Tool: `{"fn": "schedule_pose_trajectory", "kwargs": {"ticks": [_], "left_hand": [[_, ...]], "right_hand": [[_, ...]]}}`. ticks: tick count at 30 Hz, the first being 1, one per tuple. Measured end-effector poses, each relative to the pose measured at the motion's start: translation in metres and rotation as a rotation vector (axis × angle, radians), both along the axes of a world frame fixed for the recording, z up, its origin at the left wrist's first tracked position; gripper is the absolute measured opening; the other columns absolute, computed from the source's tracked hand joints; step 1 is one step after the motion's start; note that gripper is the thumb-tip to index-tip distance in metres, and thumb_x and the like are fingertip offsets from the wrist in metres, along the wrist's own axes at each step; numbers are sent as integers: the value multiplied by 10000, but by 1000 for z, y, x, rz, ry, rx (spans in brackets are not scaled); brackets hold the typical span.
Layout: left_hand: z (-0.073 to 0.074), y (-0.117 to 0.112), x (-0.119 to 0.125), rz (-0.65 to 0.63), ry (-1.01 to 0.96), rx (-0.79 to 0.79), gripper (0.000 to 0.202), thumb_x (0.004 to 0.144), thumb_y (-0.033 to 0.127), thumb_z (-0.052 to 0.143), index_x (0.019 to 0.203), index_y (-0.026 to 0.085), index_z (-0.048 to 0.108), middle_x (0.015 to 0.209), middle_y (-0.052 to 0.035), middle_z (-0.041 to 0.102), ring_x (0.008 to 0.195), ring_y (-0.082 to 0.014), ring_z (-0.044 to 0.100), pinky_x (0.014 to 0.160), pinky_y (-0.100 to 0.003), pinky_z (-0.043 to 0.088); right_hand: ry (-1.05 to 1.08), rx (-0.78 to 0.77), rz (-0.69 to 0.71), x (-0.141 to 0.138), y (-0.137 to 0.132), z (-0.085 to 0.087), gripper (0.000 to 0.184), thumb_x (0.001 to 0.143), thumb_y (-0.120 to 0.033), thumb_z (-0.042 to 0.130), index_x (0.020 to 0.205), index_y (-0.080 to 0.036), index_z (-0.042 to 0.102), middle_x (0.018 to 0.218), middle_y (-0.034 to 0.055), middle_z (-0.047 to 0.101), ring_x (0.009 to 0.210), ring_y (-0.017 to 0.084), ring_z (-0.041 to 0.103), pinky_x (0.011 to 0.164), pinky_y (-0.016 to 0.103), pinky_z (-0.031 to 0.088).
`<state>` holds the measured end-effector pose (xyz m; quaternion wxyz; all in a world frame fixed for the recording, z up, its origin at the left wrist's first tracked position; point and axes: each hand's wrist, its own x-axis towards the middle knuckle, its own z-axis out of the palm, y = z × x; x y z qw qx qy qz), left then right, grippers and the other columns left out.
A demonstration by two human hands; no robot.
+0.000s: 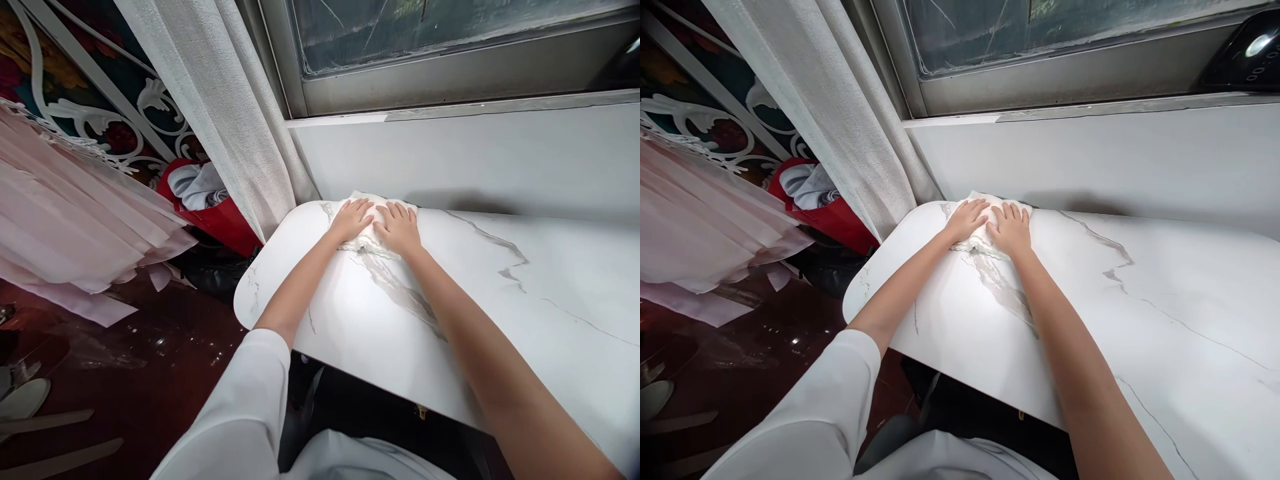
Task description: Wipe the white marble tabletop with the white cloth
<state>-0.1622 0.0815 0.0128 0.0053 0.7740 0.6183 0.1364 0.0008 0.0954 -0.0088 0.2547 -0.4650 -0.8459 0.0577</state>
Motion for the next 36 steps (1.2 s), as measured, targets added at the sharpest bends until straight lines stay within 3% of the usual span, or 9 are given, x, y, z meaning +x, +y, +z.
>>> {"fn": "schedule_pose_trajectory", "kwargs": {"ticks": [9, 20, 26, 31, 36], "left_hand": [[0, -56, 19, -24, 33, 22, 470, 1003, 373, 336, 1423, 181, 423, 1553, -69, 381, 1448, -176, 302, 1219, -393, 142], [0, -175, 72, 36, -1, 29, 498, 1002, 355, 319, 1440, 133, 397, 1551, -146, 364, 1463, -267, 270, 1213, -493, 176], [-1, -230, 103, -6, -50, 37, 524, 1005, 378, 318, 1481, 160, 324, 1561, -159, 334, 1488, -274, 177, 1218, -541, 178], [3, -244, 126, -56, -67, -22, 562, 1007, 397, 307, 1486, 103, 316, 1588, -193, 237, 1498, -283, 85, 1234, -540, 137], [2, -226, 140, -138, -91, -42, 580, 996, 419, 324, 1496, 126, 298, 1582, -195, 242, 1495, -302, 87, 1210, -604, 135]], "right_hand": [[-94, 38, 5, 24, -56, 1, 548, 958, -394, 294, 1416, -159, 480, 1508, 139, 428, 1411, 316, 325, 1149, 553, 206], [-199, 73, 141, 78, -156, 4, 552, 988, -381, 247, 1460, -156, 423, 1552, 146, 363, 1459, 317, 256, 1169, 563, 200], [-172, 43, 246, 118, -200, 6, 605, 970, -415, 292, 1550, -245, 264, 1593, 89, 288, 1486, 301, 189, 1180, 593, 181], [-172, 31, 276, 149, -210, 8, 656, 964, -428, 287, 1576, -322, 75, 1620, 10, 185, 1493, 274, 164, 1186, 580, 192], [-179, 4, 252, 170, -203, 6, 646, 973, -437, 268, 1572, -347, 43, 1627, -16, 146, 1495, 281, 143, 1183, 600, 182]]}}
